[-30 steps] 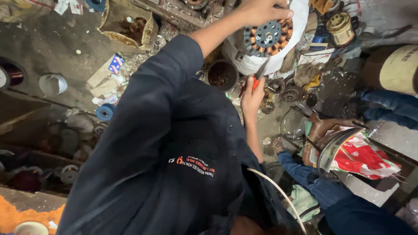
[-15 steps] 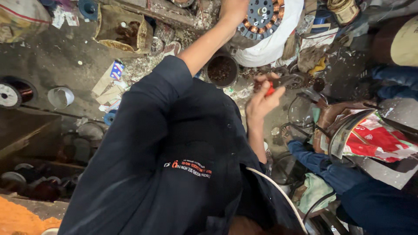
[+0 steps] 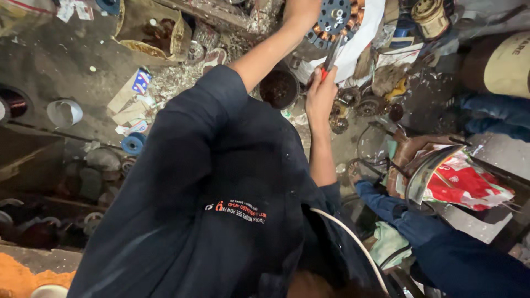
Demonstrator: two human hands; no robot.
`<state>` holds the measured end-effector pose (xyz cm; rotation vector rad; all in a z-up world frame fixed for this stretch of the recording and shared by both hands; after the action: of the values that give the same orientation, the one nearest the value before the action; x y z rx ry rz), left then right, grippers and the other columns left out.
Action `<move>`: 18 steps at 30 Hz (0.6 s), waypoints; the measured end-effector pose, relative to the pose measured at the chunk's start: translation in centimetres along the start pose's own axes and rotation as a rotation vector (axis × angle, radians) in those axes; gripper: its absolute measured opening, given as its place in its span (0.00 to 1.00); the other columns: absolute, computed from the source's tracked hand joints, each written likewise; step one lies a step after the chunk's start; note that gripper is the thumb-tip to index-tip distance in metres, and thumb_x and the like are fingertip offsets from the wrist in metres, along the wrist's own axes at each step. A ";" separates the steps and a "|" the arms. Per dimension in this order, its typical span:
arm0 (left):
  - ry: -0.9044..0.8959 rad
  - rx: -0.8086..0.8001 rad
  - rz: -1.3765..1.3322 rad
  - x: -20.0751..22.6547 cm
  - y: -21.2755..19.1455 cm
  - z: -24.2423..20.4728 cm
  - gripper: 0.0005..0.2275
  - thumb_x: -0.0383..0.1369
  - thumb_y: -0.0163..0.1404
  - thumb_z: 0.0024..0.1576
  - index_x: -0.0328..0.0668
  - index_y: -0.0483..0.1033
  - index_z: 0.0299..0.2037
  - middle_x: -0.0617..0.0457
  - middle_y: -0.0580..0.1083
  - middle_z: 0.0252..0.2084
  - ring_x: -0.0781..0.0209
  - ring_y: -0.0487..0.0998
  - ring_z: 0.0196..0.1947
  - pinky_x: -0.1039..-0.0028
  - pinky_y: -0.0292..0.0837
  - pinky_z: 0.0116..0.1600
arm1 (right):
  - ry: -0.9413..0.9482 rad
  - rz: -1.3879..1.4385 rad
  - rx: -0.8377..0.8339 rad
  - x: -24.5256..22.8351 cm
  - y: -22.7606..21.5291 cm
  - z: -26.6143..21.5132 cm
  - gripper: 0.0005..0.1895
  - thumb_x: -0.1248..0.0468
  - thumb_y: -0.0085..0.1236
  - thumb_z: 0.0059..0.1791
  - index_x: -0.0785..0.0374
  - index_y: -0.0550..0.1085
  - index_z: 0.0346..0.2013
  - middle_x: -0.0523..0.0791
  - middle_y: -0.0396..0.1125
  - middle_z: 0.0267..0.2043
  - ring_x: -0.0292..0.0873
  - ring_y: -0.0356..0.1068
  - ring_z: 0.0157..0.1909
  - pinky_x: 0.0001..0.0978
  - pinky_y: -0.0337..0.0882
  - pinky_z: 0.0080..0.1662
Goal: The person uses red-handled pliers to cut copper wire from a circular motor stator. They repeatedly rotate the stator and snip individual wire loops, dropping the cut pieces into a container below.
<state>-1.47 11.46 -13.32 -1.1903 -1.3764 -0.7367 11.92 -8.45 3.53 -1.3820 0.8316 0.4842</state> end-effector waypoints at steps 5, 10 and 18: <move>0.095 -0.054 -0.194 6.1 -2.9 -1.5 0.14 0.40 0.55 0.57 0.32 0.80 0.37 0.43 0.82 0.31 0.56 0.82 0.30 0.66 0.76 0.40 | 0.158 0.467 -0.126 4.4 1.2 -0.9 0.10 0.60 0.44 0.61 0.64 0.64 0.47 0.44 0.67 0.28 0.38 0.67 0.25 0.32 0.68 0.29; 0.003 -0.235 -0.298 13.3 -6.8 -3.7 0.16 0.44 0.57 0.57 0.36 0.85 0.37 0.49 0.84 0.33 0.65 0.81 0.32 0.70 0.77 0.39 | 0.179 0.618 -0.017 11.8 -0.3 -4.0 0.10 0.59 0.46 0.61 0.62 0.66 0.48 0.44 0.67 0.32 0.37 0.69 0.29 0.30 0.71 0.32; 0.585 -0.339 0.028 26.8 -7.2 -6.2 0.16 0.44 0.58 0.59 0.40 0.84 0.45 0.47 0.83 0.40 0.57 0.84 0.38 0.71 0.77 0.45 | 0.421 0.530 0.104 20.0 -1.8 -8.4 0.08 0.60 0.44 0.61 0.63 0.66 0.47 0.44 0.67 0.31 0.39 0.69 0.29 0.32 0.71 0.30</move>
<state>-2.78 10.02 15.05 -1.1225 -0.7650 -1.2188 24.04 -20.23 -10.17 -1.1748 1.5644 0.5498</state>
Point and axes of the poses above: each hand's wrist, its own z-axis towards the middle knuckle, its own y-axis out of the palm, x = y × z, the point moved 9 cm from there along z, towards the middle knuckle
